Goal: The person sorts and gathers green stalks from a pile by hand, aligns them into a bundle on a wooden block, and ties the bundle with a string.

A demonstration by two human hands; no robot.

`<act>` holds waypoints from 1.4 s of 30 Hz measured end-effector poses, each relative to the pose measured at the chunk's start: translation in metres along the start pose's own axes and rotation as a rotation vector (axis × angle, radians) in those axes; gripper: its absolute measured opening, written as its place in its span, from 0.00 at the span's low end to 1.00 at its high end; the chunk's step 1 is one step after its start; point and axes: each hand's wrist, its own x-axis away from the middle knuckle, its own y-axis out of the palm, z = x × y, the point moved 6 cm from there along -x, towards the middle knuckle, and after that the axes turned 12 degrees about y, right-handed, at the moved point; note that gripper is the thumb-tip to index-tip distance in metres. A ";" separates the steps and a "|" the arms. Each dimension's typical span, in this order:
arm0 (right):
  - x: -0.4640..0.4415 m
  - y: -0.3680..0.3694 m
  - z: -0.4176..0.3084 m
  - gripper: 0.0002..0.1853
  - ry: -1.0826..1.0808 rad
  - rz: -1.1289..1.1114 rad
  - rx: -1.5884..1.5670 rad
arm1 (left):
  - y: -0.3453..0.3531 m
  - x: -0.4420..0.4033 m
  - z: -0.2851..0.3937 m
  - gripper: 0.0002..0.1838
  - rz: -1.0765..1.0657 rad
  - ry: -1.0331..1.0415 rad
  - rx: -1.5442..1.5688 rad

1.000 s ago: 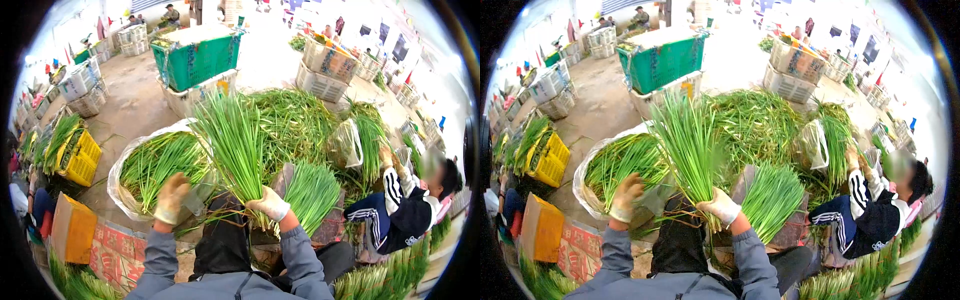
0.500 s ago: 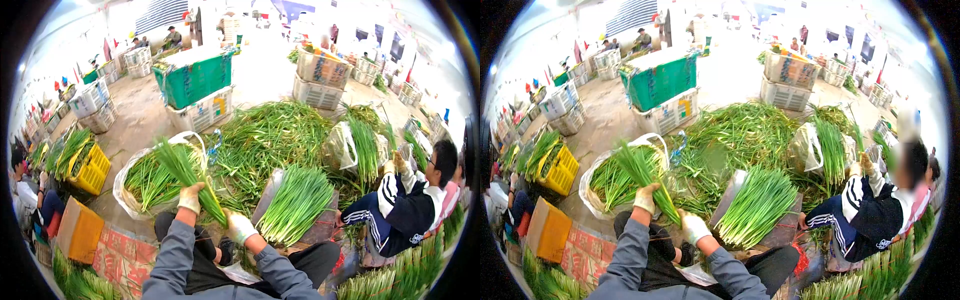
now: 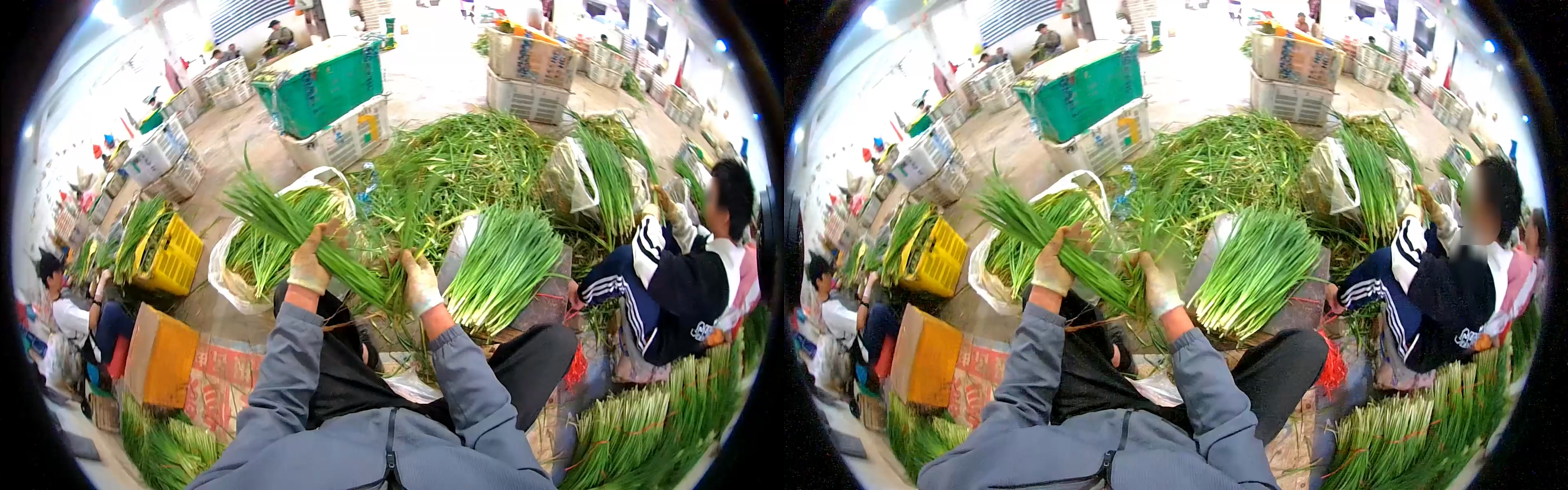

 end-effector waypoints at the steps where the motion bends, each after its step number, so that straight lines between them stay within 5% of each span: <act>1: 0.009 0.001 -0.003 0.18 0.077 -0.065 -0.291 | -0.007 -0.004 0.001 0.10 0.007 0.013 -0.016; 2: 0.017 0.008 -0.006 0.19 0.157 -0.132 -0.580 | -0.016 -0.007 0.003 0.10 0.021 0.027 -0.031; 4: 0.001 -0.006 -0.005 0.19 0.139 0.044 -0.555 | -0.035 -0.017 0.010 0.12 0.201 0.086 -0.095; 5: -0.001 -0.008 -0.012 0.19 0.057 -0.178 -0.527 | -0.050 -0.027 0.015 0.12 0.230 0.123 -0.073; 8: 0.010 -0.010 -0.027 0.22 0.170 -0.212 -0.874 | -0.087 -0.054 0.037 0.14 0.415 0.169 0.144; 10: 0.018 -0.006 -0.040 0.19 0.209 -0.367 -0.815 | -0.100 -0.065 0.040 0.16 0.460 0.153 0.233; 11: 0.017 -0.009 -0.037 0.20 0.266 -0.176 -0.808 | -0.108 -0.072 0.040 0.16 0.431 0.136 0.266; 15: 0.027 0.012 -0.069 0.21 0.235 -0.225 -0.693 | -0.130 -0.081 0.048 0.17 0.435 0.142 0.315; 20: 0.050 -0.005 -0.156 0.24 -0.158 -0.259 -0.596 | -0.183 -0.089 0.096 0.17 0.650 0.379 0.324; 22: 0.056 -0.012 -0.209 0.22 -0.319 -0.417 -0.581 | -0.198 -0.086 0.114 0.16 0.579 0.481 0.219; 24: 0.029 -0.010 -0.216 0.15 -0.449 -0.492 -0.535 | -0.192 -0.090 0.102 0.15 0.466 0.458 0.247; 25: -0.009 -0.016 -0.190 0.07 -0.317 -0.475 -0.666 | -0.162 -0.085 0.098 0.14 0.510 0.438 0.160; 29: -0.136 -0.077 -0.071 0.39 0.003 0.473 0.936 | -0.135 -0.085 0.077 0.12 0.412 0.404 -0.019; 30: -0.108 -0.059 -0.074 0.38 -0.129 0.398 0.700 | -0.127 -0.082 0.077 0.10 0.409 0.388 -0.077; 32: -0.071 -0.031 -0.056 0.37 0.067 0.245 0.709 | -0.111 -0.058 0.076 0.06 0.416 0.395 -0.044; 34: -0.044 -0.001 -0.032 0.36 -0.100 0.079 0.922 | -0.067 -0.046 0.070 0.04 0.114 0.377 -0.267; 38: 0.029 0.091 -0.032 0.53 -0.341 -0.294 0.906 | -0.025 -0.005 0.015 0.08 -0.067 0.071 -0.265; 41: 0.040 0.103 -0.009 0.45 -0.388 -0.346 0.899 | -0.019 0.020 -0.001 0.09 -0.093 -0.029 -0.196; 42: 0.032 0.092 0.016 0.40 -0.159 -0.438 0.950 | -0.024 0.016 0.009 0.11 -0.021 -0.074 -0.074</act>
